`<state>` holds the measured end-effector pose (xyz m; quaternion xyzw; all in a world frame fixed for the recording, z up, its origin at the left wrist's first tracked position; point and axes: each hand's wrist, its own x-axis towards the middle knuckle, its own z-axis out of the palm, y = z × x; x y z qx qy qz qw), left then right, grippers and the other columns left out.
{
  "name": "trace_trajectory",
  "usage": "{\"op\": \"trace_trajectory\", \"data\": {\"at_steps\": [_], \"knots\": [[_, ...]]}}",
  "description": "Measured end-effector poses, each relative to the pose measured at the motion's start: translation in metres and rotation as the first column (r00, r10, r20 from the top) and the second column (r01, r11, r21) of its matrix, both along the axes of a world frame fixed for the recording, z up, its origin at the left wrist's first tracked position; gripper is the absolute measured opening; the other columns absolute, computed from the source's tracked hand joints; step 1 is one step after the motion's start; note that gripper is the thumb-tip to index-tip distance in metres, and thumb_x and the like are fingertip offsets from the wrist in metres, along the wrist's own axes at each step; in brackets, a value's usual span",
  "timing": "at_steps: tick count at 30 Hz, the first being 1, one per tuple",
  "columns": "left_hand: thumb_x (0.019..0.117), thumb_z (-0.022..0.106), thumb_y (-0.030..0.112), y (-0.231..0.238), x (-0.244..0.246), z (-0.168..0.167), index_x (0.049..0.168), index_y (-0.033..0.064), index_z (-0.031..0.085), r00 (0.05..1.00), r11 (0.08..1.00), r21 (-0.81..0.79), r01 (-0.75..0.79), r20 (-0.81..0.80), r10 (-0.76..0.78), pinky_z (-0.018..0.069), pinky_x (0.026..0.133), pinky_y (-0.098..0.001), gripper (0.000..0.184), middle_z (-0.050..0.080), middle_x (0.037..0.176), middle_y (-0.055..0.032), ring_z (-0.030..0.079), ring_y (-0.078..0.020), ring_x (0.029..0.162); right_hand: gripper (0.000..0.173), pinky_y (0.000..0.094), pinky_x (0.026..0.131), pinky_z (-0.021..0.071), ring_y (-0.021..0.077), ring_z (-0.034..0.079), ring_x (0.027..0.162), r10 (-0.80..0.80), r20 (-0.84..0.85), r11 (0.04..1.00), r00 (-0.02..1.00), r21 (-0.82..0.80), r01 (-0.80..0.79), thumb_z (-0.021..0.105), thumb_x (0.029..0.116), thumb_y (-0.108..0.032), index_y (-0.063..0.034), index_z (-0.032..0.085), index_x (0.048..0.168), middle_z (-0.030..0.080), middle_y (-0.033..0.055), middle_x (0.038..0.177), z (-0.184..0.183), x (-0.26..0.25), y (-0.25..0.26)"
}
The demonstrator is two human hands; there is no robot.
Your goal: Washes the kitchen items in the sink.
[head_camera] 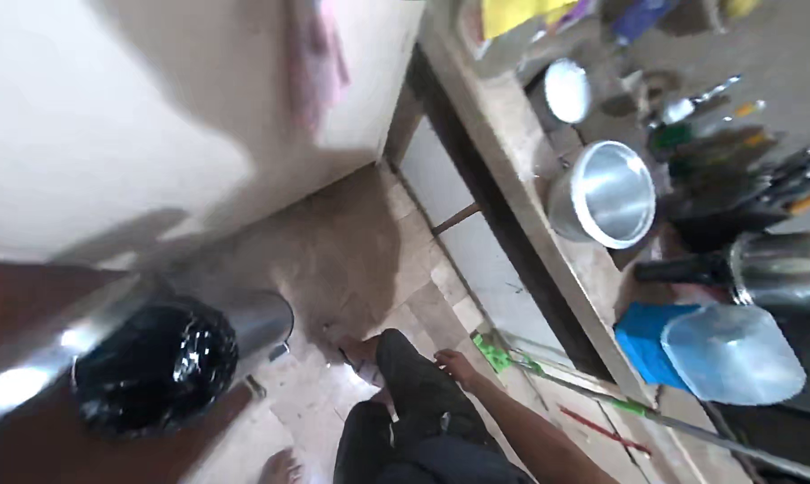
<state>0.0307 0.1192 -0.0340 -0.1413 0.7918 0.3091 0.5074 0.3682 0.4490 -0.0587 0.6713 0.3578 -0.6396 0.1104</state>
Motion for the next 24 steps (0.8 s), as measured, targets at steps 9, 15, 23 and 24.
{"op": "trace_trajectory", "data": {"at_steps": [9, 15, 23, 24], "knots": [[0.1063, 0.057, 0.022, 0.219, -0.009, 0.001, 0.124, -0.0026, 0.060, 0.897, 0.881, 0.172, 0.441, -0.068, -0.436, 0.0567, 0.067, -0.0420, 0.031, 0.065, 0.093, -0.0171, 0.065, -0.0233, 0.074, 0.038, 0.0518, 0.098, 0.0512, 0.0330, 0.065, 0.113, -0.198, 0.100, 0.980, 0.975, 0.036, 0.196, 0.055, 0.1074, -0.028, -0.0012, 0.062, 0.133, 0.066, 0.0225, 0.127, 0.012, 0.090, 0.018], [0.1062, 0.056, 0.022, 0.301, -0.030, 0.026, 0.125, -0.0057, 0.060, 0.813, 0.809, 0.087, 0.582, -0.100, -0.574, 0.0568, 0.070, -0.0430, 0.033, 0.066, 0.097, -0.0201, 0.064, -0.0238, 0.076, 0.040, 0.0484, 0.086, 0.0563, 0.0303, 0.070, 0.098, -0.438, 0.084, 0.898, 0.895, -0.007, 0.441, 0.050, 0.1092, -0.029, -0.0021, 0.057, 0.138, 0.068, 0.0194, 0.122, 0.027, 0.098, 0.076], [0.1051, 0.059, 0.023, 0.463, -0.053, 0.054, 0.126, -0.0016, 0.062, 0.622, 0.627, -0.013, 0.779, -0.105, -0.776, 0.0571, 0.079, -0.0419, 0.033, 0.068, 0.107, -0.0186, 0.066, -0.0224, 0.085, 0.040, 0.0418, 0.078, 0.0571, 0.0248, 0.070, 0.095, -0.676, -0.095, 0.727, 0.731, 0.078, 0.682, 0.047, 0.1102, -0.029, -0.0044, 0.054, 0.141, 0.069, 0.0159, 0.121, 0.056, 0.081, 0.163], [0.1052, 0.058, 0.024, 0.482, -0.058, 0.054, 0.127, -0.0011, 0.062, 0.587, 0.591, -0.008, 0.807, -0.108, -0.803, 0.0575, 0.080, -0.0416, 0.033, 0.067, 0.109, -0.0185, 0.066, -0.0222, 0.085, 0.041, 0.0418, 0.078, 0.0571, 0.0249, 0.070, 0.094, -0.699, -0.096, 0.705, 0.709, 0.078, 0.705, 0.047, 0.1101, -0.030, -0.0043, 0.054, 0.141, 0.070, 0.0159, 0.121, 0.057, 0.079, 0.164]]}}
